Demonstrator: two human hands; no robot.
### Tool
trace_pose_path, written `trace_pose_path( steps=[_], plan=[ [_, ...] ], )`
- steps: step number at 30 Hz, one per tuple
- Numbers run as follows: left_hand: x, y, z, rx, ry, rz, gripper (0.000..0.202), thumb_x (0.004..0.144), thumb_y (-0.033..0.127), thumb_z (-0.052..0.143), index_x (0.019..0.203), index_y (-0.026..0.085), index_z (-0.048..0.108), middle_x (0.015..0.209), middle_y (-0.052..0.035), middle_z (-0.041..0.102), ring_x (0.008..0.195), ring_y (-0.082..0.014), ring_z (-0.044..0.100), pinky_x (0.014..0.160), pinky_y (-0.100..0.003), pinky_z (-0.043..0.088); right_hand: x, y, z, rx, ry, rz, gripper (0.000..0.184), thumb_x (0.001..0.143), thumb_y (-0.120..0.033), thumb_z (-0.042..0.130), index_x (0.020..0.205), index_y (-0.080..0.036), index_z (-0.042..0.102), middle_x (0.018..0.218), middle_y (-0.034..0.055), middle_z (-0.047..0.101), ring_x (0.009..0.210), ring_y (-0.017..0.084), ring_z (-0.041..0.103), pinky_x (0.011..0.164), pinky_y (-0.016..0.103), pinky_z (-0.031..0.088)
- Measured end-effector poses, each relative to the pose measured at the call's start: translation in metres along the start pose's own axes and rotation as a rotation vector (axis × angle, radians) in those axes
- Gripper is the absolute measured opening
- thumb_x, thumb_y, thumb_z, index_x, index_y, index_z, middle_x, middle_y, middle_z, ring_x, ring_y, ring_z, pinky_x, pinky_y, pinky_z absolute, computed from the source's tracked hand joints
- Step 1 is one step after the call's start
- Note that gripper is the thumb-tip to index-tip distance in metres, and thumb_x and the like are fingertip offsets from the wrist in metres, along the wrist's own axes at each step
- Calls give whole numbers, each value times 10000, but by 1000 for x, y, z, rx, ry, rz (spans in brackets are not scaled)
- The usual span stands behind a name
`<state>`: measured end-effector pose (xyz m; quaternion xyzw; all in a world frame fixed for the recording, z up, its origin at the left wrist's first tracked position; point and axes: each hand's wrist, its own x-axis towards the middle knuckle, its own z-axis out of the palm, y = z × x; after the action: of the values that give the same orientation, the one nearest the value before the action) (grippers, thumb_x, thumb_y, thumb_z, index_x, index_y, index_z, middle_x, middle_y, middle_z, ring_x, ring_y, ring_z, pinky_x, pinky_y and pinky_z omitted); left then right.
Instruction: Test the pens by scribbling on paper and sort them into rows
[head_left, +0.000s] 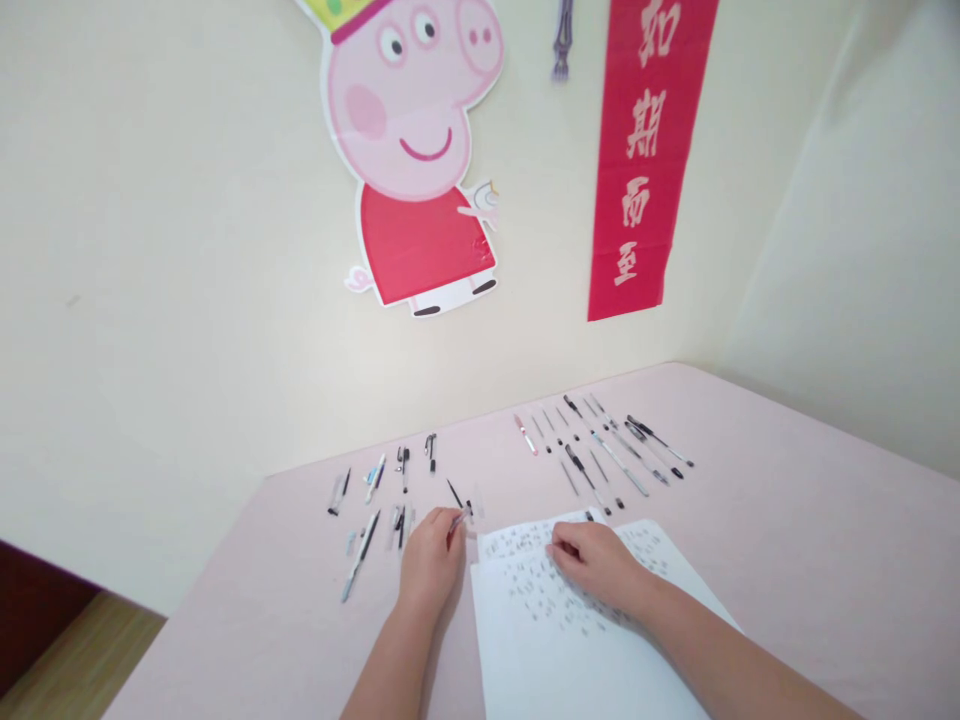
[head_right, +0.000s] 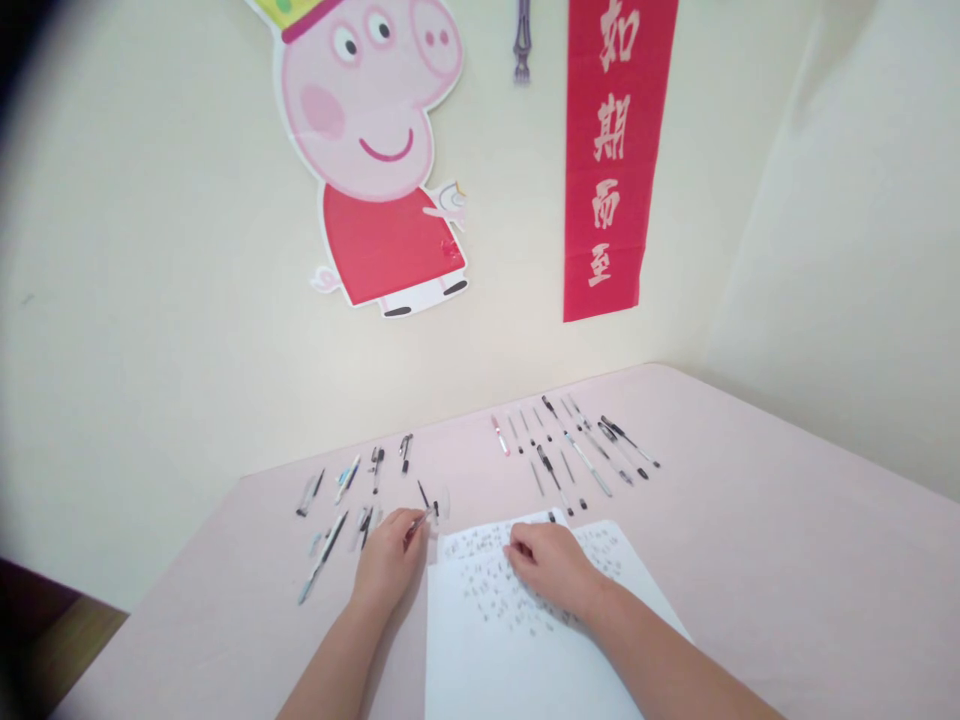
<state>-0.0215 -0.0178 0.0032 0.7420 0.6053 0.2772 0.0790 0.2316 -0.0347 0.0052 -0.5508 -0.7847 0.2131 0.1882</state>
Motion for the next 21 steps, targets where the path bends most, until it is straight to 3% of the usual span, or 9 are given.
trace_pose_path(
  steps=[5,10,17,21],
  plan=[
    [0,-11,10,-89,132,-24,235,857,267,416,976,172,595,952,-75,646,870,-204,599,768,-347,477,2,-10,-5,-15,-40,13,159,790,-216,494,694,-188,617,626,3,616,576,129,498,541,226,247],
    [7,-21,12,-110,183,-19,258,856,301,413,965,162,601,917,-79,652,831,-205,601,737,-354,485,21,-31,-7,-17,-22,-74,172,776,-156,488,749,-187,655,690,22,648,637,147,540,575,236,293],
    [11,-32,12,-85,259,0,262,843,320,432,897,162,634,868,-82,670,846,-225,589,760,-385,472,82,-60,27,37,56,-164,254,781,-118,512,940,-199,693,916,51,638,815,155,584,723,230,377],
    [11,-32,13,-106,251,12,251,839,310,440,899,166,636,872,-80,670,841,-219,591,752,-375,476,101,-69,43,-20,58,-172,255,804,-132,504,956,-203,696,928,64,614,865,170,573,746,240,383]
  ],
)
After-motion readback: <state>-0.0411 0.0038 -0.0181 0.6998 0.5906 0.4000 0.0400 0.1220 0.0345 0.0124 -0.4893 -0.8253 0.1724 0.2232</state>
